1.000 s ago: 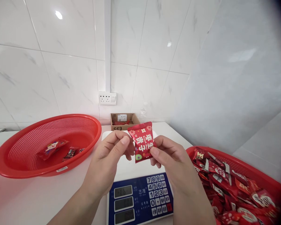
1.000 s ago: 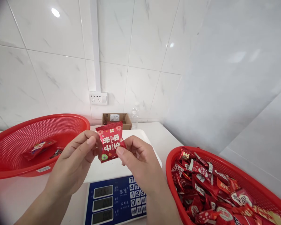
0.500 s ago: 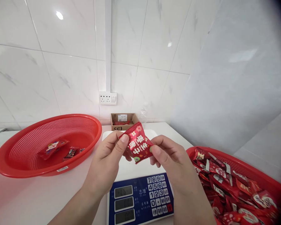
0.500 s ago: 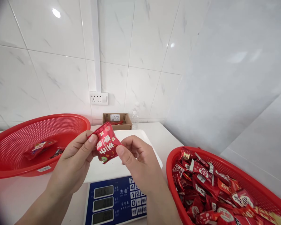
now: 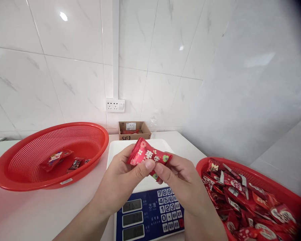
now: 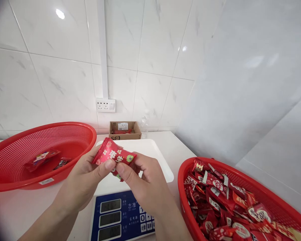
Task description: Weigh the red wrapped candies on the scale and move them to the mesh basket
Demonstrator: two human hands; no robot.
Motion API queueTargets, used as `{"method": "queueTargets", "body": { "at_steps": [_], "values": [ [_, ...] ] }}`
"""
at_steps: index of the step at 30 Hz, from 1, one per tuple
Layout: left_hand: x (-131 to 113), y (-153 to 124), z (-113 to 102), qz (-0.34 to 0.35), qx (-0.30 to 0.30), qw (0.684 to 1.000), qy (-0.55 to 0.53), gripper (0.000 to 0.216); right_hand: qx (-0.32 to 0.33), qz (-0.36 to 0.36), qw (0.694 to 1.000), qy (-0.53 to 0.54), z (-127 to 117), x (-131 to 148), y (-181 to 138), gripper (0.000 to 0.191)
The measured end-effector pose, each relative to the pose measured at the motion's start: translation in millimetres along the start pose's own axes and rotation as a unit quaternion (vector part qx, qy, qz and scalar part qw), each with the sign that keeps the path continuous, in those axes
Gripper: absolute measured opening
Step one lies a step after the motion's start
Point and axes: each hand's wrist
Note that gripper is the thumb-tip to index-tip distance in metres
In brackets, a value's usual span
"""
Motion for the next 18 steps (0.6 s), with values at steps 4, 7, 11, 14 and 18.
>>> {"method": "queueTargets", "body": {
  "at_steps": [4,7,11,14,18],
  "values": [
    [-1.1,1.2,0.4,0.001,0.028,0.999,-0.044,0.009,0.012,-0.02,1.0,0.005,0.5,-0.1,1.5,0.021],
    [-1.6,1.0,1.8,0.006,0.038,0.997,-0.061,0.008,0.016,-0.032,0.999,-0.001,0.2,1.7,2.7,0.021],
    [-1.6,-0.7,0.9,0.025,0.031,0.999,-0.029,0.004,0.003,-0.017,1.0,-0.022,-1.1,3.8,2.8,0.02],
    [-1.3,-1.8,-1.3,0.03,-0.008,0.999,0.019,0.005,-0.006,0.017,0.999,-0.041,-0.2,3.2,2.0,0.022],
    [1.0,-1.6,-3.2,0.041,-0.039,0.997,0.051,0.008,-0.028,0.027,0.997,-0.072,2.2,1.7,2.7,0.017]
  ]
}}
Point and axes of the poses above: each hand's wrist, its own y-axis towards the middle knuckle, its own z-axis out of the palm, x = y × z, and after that the axes turned 11 degrees about x, right-handed
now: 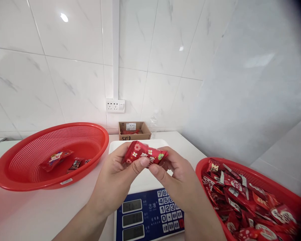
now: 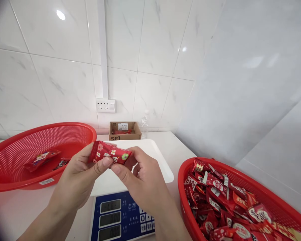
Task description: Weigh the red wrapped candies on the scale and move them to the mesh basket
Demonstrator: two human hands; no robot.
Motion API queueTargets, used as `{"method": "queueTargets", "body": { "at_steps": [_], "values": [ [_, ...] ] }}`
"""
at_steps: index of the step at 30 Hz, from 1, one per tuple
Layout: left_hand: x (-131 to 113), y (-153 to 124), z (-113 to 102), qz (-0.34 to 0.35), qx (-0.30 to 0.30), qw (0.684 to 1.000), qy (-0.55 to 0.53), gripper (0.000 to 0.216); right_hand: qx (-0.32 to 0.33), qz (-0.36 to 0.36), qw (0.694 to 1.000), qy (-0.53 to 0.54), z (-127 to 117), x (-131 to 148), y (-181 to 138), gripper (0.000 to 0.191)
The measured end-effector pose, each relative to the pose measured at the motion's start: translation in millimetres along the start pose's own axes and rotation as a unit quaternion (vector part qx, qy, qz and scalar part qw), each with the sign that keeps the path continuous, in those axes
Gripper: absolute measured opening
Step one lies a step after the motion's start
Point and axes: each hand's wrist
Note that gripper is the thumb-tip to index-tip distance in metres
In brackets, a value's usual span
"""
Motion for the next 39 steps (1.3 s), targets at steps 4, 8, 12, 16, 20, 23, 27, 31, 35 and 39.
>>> {"method": "queueTargets", "body": {
  "at_steps": [4,8,12,16,20,23,27,31,35,39],
  "values": [
    [5,2,0,0.007,-0.042,0.999,0.016,0.031,-0.093,-0.061,0.992,-0.068,2,-3,3,0.003],
    [7,2,1,-0.009,-0.045,0.999,-0.006,0.045,-0.197,-0.177,0.952,-0.154,5,-11,7,0.019],
    [6,4,0,0.003,-0.075,0.996,-0.044,0.044,-0.189,-0.224,0.936,-0.194,5,-16,7,0.031],
    [7,5,0,0.055,-0.069,0.995,-0.051,0.039,-0.17,-0.171,0.964,-0.112,2,-12,4,0.029],
    [8,2,0,0.087,-0.059,0.994,0.0,0.021,-0.084,-0.123,0.989,0.005,2,-9,2,0.028],
    [7,-1,1,0.076,-0.048,0.996,0.016,0.018,-0.068,-0.104,0.992,0.014,2,-8,1,0.026],
    [2,-4,3,0.044,-0.022,0.999,-0.006,0.032,-0.119,-0.093,0.988,0.037,1,-4,-2,0.024],
    [-2,-7,6,0.032,-0.016,0.999,-0.036,0.032,-0.117,-0.078,0.988,0.062,-1,1,-6,0.03],
    [-5,-10,7,0.031,-0.015,0.999,-0.031,0.034,-0.115,-0.073,0.988,0.067,-1,3,-9,0.038],
    [-8,-12,7,0.028,-0.008,1.0,-0.012,0.033,-0.113,-0.079,0.987,0.085,0,4,-9,0.041]
  ]
}}
Point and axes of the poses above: each hand's wrist, its own y-axis towards the middle knuckle, its own z-axis out of the palm, x = y × z, and after that the axes turned 11 degrees about x, right-handed
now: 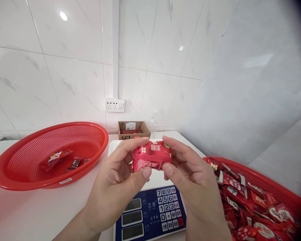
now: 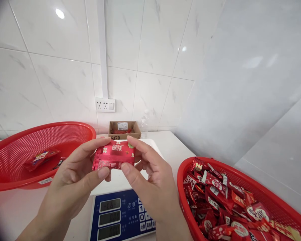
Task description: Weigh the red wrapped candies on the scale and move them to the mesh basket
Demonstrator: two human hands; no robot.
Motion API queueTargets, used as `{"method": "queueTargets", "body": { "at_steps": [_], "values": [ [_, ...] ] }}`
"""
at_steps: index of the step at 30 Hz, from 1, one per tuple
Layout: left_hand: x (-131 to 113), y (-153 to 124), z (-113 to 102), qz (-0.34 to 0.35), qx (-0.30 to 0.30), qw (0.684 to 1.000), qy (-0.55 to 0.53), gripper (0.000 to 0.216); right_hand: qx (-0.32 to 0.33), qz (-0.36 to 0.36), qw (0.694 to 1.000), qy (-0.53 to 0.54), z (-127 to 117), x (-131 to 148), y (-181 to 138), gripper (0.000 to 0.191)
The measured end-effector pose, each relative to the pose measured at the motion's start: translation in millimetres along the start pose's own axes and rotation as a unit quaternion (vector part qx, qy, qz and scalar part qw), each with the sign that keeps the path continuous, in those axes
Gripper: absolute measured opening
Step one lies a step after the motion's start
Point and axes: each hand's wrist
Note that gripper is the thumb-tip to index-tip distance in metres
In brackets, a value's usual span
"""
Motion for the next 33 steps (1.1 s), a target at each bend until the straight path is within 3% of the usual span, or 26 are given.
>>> {"method": "queueTargets", "body": {
  "at_steps": [11,23,33],
  "values": [
    [-1.5,-1.2,-1.3,-0.02,0.03,0.998,-0.049,0.031,-0.008,0.01,1.0,0.004,1.6,1.5,-3.0,0.035],
    [-1.2,-1.4,-0.3,-0.03,0.069,0.99,-0.123,0.034,0.004,0.041,0.993,0.113,-0.6,1.5,-4.0,0.034],
    [-2.4,-3.4,0.5,-0.035,0.085,0.988,-0.124,0.035,0.025,0.031,0.989,0.14,-2.6,3.8,-2.8,0.038]
  ]
}}
Point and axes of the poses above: each hand's wrist, its own y-axis towards the middle knuckle, its own z-axis out of the palm, x = y × z, and after that the axes turned 11 degrees about x, right-handed
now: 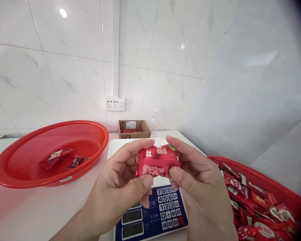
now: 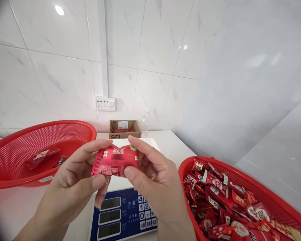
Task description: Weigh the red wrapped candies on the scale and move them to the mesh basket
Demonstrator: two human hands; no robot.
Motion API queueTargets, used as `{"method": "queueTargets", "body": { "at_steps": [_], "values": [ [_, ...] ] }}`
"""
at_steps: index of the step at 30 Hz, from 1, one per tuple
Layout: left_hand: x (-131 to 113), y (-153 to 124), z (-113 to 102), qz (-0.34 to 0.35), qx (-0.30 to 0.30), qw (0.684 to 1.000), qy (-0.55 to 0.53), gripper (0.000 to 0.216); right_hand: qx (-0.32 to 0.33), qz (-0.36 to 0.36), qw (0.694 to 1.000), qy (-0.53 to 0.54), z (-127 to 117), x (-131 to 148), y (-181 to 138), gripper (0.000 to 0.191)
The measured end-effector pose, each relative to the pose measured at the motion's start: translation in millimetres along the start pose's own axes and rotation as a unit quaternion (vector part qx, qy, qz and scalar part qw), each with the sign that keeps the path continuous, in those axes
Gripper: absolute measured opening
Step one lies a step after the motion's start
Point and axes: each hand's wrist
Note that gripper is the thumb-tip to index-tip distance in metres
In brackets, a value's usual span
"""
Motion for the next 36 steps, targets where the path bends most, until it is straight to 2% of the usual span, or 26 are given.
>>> {"method": "queueTargets", "body": {
  "at_steps": [9,14,19,31,36],
  "values": [
    [0.7,0.4,-1.6,-0.001,0.005,1.0,0.002,0.036,-0.009,-0.008,1.0,-0.027,-2.6,-1.1,1.8,0.039],
    [0.2,-0.4,-0.8,-0.001,0.004,1.0,0.001,0.036,-0.008,-0.004,1.0,0.003,0.6,-0.1,1.1,0.038],
    [0.7,1.7,-0.4,-0.001,0.005,1.0,-0.001,0.035,-0.033,0.007,0.999,0.02,3.5,1.3,-0.4,0.039],
    [4.2,-0.2,-4.7,0.023,0.028,0.999,0.023,0.036,0.007,-0.032,0.999,-0.008,-0.6,-1.9,0.8,0.038],
    [3.5,1.8,-4.7,0.02,-0.007,0.998,0.065,0.038,0.01,-0.038,0.997,-0.062,-1.9,-6.3,1.1,0.036]
  ]
}}
Point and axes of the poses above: each hand's wrist, its own y-axis towards the middle knuckle, its own z-axis out of the palm, x = y × z, and after that the axes turned 11 degrees about x, right-handed
